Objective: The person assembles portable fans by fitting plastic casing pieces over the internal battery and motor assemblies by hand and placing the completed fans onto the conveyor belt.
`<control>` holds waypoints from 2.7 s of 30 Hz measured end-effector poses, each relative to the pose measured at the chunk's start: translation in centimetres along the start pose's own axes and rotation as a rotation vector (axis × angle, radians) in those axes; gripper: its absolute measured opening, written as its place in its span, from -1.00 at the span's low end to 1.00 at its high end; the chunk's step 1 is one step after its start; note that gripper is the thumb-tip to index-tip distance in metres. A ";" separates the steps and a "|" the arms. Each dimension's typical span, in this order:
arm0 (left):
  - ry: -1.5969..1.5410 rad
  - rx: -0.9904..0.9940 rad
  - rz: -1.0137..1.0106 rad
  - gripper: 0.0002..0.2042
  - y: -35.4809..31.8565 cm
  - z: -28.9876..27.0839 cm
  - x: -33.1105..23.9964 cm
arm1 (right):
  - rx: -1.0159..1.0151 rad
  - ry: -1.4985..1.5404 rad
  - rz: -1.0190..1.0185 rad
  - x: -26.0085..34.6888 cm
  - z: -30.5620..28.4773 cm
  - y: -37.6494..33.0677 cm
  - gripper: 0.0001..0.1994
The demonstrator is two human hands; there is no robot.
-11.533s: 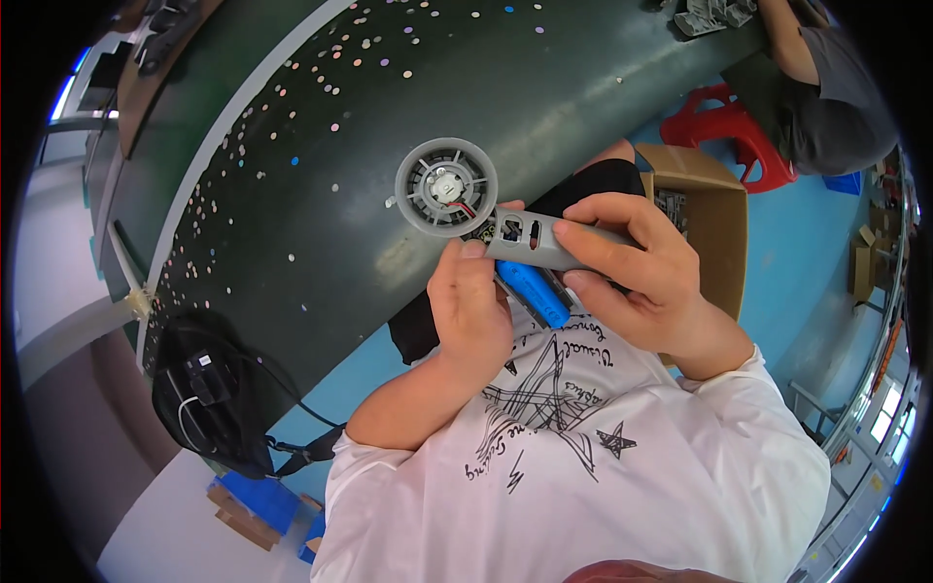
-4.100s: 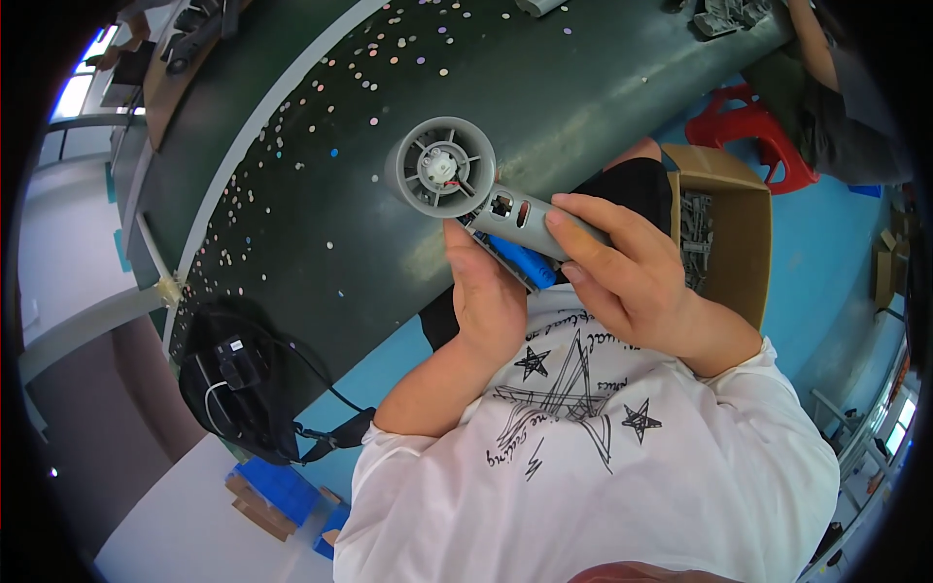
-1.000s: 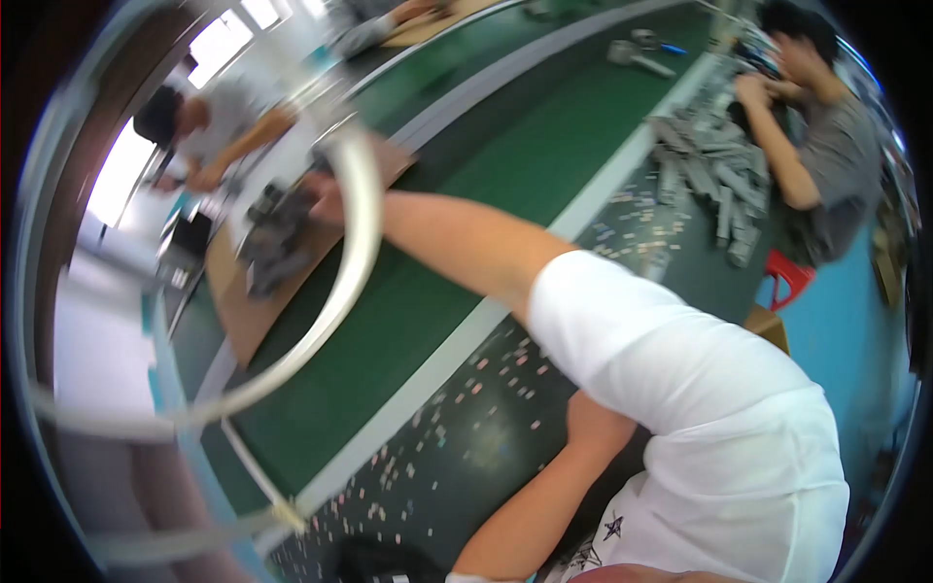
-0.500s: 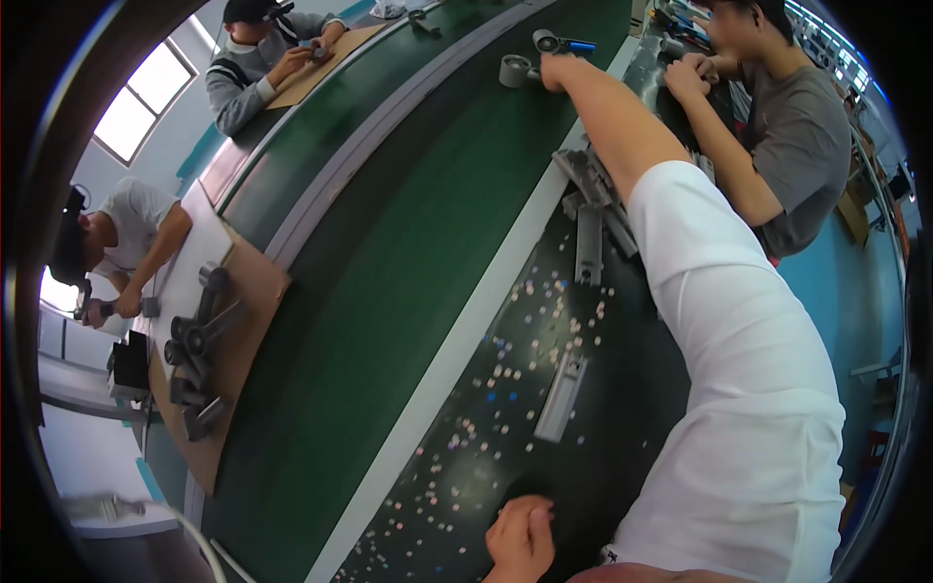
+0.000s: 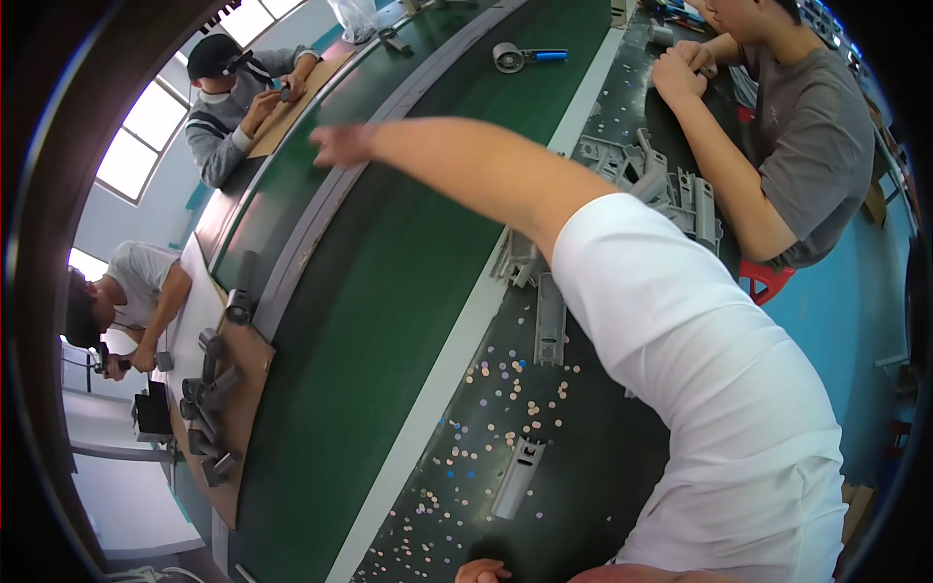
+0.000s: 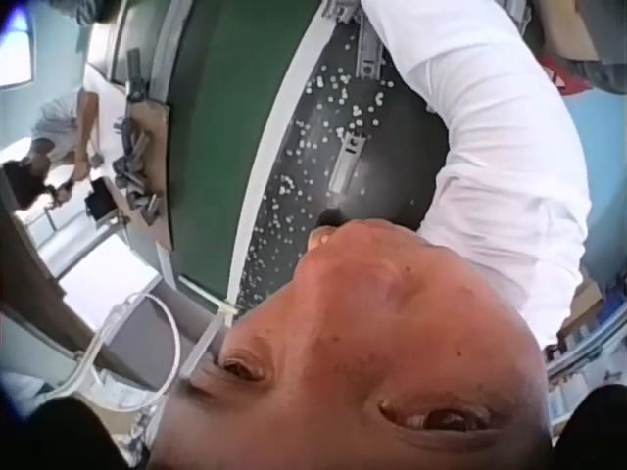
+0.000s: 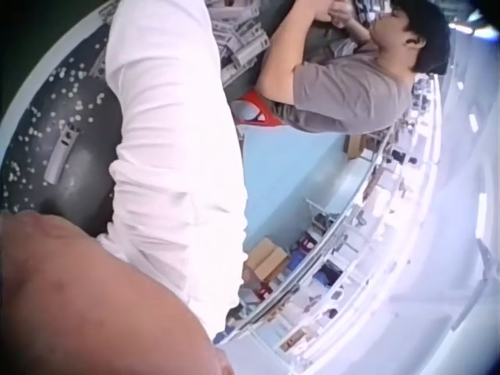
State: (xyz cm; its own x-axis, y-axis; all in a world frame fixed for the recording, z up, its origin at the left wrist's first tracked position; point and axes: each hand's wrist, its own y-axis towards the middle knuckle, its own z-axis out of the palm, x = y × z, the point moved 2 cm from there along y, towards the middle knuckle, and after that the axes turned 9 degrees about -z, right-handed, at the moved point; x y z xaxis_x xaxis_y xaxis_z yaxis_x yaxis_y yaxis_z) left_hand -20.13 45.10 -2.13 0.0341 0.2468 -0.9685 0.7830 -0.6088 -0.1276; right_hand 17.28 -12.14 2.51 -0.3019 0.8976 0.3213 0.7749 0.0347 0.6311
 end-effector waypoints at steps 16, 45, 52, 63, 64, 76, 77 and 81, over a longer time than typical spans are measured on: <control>0.431 -0.037 0.130 -0.93 0.8 -0.8 -2.6 | 0.620 -0.766 0.630 -11.1 -14.9 -13.0 -0.62; 0.171 -0.061 0.224 -0.88 1.0 -1.2 -1.0 | 0.397 -0.369 0.050 17.6 24.0 10.8 -0.65; 0.193 -0.083 0.203 -0.86 1.6 -1.4 -1.4 | 0.087 -0.020 -0.030 26.2 21.8 11.8 -0.59; 0.195 -0.031 0.123 -0.84 0.5 -1.1 -1.0 | 0.100 1.130 0.219 42.3 20.9 9.8 -0.82; 0.194 -0.014 0.133 -0.84 0.3 -1.0 -1.0 | 0.164 1.201 0.207 43.7 18.9 7.2 -0.79; -0.893 -0.061 -0.153 -0.62 1.0 -2.2 -2.1 | 0.079 1.445 0.825 52.5 -1.1 -27.7 -0.63; -0.915 -0.041 -0.224 -0.61 -0.2 -1.1 -2.5 | -0.007 1.218 0.778 52.9 -0.4 -30.0 -0.63; -0.847 -0.061 -0.328 -0.64 -4.2 1.6 -1.5 | 0.098 0.669 0.382 53.7 -2.2 -33.4 -0.63</control>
State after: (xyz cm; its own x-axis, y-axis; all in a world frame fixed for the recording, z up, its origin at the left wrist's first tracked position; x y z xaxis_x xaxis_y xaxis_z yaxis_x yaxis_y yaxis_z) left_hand -24.49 46.08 -0.48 -0.6450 -0.2508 -0.7218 0.7054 -0.5586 -0.4363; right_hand -25.98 33.95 0.23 -0.2506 0.4002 0.8815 0.9290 -0.1568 0.3353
